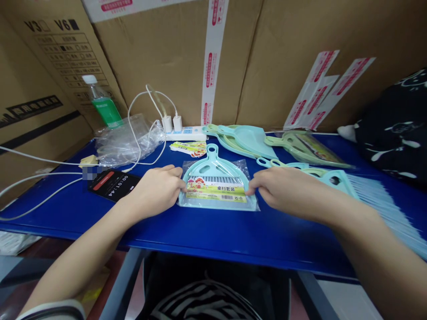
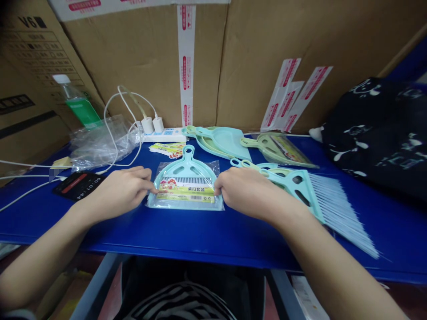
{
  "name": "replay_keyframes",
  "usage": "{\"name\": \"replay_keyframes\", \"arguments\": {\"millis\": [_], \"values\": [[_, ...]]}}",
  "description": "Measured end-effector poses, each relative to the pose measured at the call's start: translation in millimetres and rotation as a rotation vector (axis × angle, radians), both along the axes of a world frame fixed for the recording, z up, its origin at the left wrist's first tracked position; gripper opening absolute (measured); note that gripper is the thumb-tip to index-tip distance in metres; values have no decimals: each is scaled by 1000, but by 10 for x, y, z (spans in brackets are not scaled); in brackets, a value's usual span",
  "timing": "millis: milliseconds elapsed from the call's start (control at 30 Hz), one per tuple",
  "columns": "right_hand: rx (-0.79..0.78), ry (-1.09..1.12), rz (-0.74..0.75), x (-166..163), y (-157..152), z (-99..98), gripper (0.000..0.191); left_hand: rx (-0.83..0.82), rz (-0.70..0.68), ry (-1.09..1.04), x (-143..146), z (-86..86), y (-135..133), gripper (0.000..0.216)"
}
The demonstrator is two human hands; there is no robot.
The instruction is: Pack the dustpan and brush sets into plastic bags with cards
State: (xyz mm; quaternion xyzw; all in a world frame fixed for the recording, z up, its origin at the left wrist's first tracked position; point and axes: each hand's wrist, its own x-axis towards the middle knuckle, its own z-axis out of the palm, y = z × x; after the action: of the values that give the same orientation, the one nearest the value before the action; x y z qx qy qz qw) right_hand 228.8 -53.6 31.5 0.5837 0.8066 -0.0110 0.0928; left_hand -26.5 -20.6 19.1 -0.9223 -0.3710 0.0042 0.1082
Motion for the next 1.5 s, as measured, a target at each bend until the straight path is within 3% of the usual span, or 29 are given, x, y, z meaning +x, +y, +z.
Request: {"name": "replay_keyframes", "arguments": {"millis": [133,300,667,967,1233,1500], "values": [[24,5,53,-19,10,-29,40,-7,-1,-42,14,-13,-10,27],[121,33,230,4,23,-79,33,-7,-39,-91,-4,-39,-30,15],[182,75,314,14,53,-135,29,44,-107,-106,5,-80,0,20],[312,144,575,-139,70,-244,22,-42,-193,-109,38,-100,-14,19],[257,176,611,-210,76,-327,41,-102,-230,-91,59,-93,-29,39],[206,180,555,-215,74,-315,44,-76,-251,8,57,-109,-24,48]]}}
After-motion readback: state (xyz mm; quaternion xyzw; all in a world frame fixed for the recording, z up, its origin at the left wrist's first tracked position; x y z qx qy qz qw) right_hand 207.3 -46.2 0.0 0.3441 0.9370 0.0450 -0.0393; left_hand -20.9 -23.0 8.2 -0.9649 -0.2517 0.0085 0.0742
